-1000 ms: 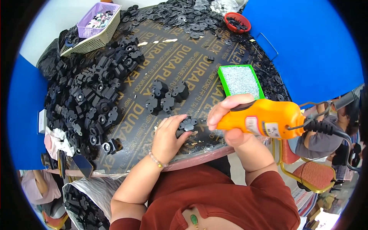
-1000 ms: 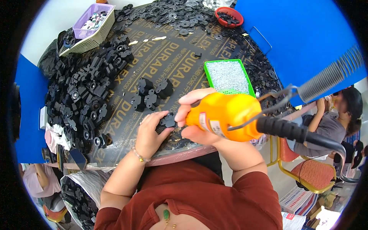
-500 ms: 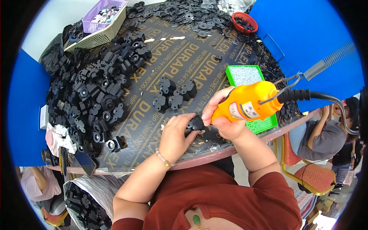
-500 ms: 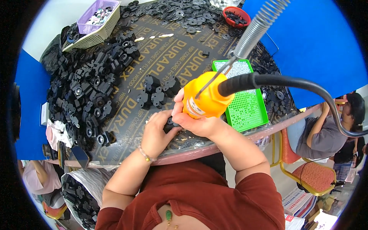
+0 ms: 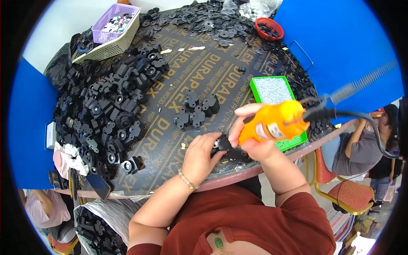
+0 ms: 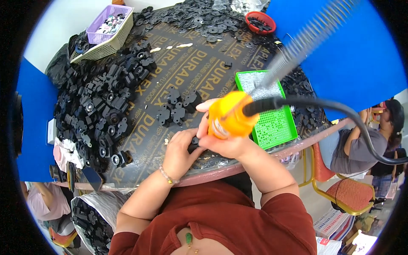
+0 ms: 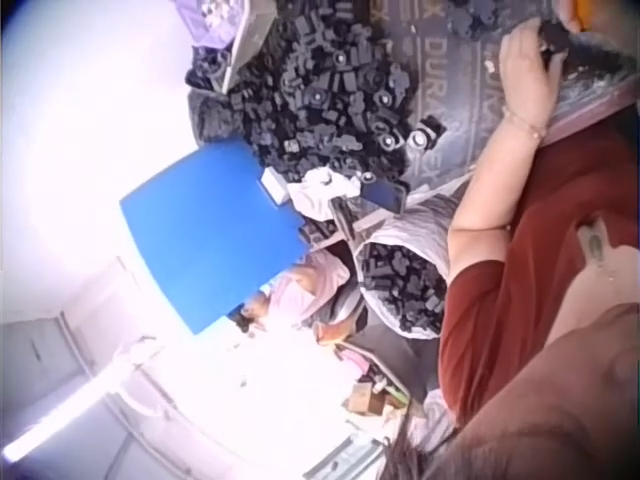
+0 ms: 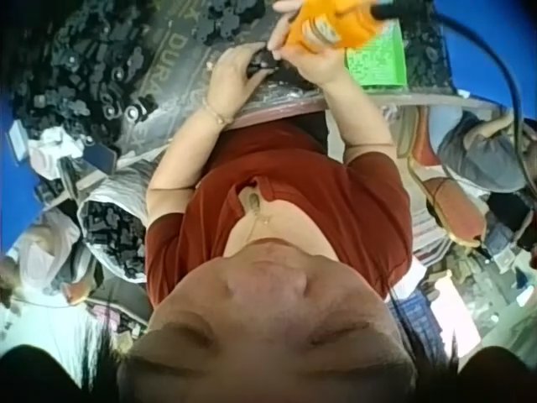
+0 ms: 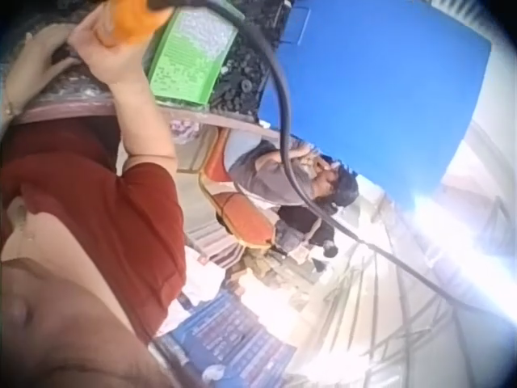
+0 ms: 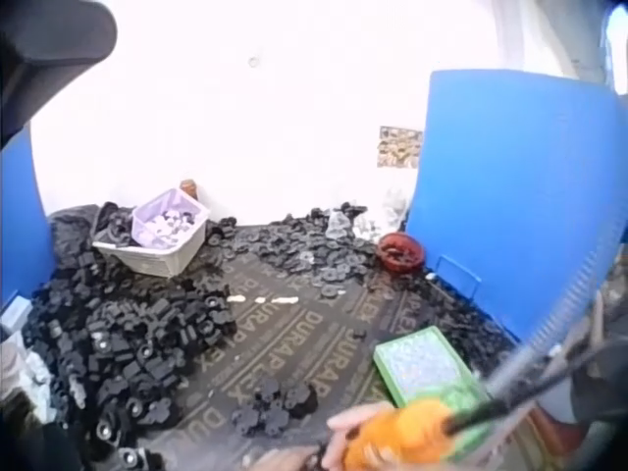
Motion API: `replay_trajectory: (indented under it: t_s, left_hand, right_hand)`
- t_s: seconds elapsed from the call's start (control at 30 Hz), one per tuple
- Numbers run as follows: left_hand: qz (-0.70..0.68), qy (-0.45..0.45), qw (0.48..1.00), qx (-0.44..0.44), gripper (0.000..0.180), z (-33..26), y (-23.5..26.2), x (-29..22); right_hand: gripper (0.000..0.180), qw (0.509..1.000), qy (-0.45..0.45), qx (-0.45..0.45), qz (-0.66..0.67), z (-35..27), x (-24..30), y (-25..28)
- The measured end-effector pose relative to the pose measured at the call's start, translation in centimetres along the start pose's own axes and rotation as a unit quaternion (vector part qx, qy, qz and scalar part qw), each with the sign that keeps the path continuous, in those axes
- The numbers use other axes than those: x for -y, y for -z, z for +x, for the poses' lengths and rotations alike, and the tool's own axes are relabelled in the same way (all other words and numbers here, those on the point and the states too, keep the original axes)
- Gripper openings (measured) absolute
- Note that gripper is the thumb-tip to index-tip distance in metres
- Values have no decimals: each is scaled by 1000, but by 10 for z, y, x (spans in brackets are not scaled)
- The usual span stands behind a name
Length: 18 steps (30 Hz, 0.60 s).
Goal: Assembling small plastic components using an electric screwdriver.
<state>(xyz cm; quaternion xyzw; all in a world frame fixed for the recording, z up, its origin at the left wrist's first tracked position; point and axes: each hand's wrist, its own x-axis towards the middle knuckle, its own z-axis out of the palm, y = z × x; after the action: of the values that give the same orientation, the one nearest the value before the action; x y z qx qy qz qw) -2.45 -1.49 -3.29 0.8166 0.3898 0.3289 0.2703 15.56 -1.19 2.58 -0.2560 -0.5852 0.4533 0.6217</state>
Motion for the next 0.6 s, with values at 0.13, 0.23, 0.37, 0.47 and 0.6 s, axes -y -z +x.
replay_trajectory:
  t_s: [0.13, 0.23, 0.37, 0.47, 0.6]
  left_hand:
    - [14, -9, 1000, -5, 48, -3, -3, 2]
    - [16, -9, 1000, 4, 50, -4, -4, 1]
    - [19, 13, 1000, -2, 63, -1, -3, -4]
    - [16, 29, 999, 0, 67, 0, -3, -5]
    - [26, 22, 999, -9, 63, -1, -3, -4]
  right_hand:
    - [57, 997, 71, 11, 31, -5, 23, 28]
    - [45, 988, 90, -126, -23, -9, 37, 63]
    - [25, 932, 68, -255, -248, -11, 39, 118]
    - [26, 916, 58, -329, -223, -18, 32, 143]
    - [28, 913, 63, -336, -221, -24, 24, 151]
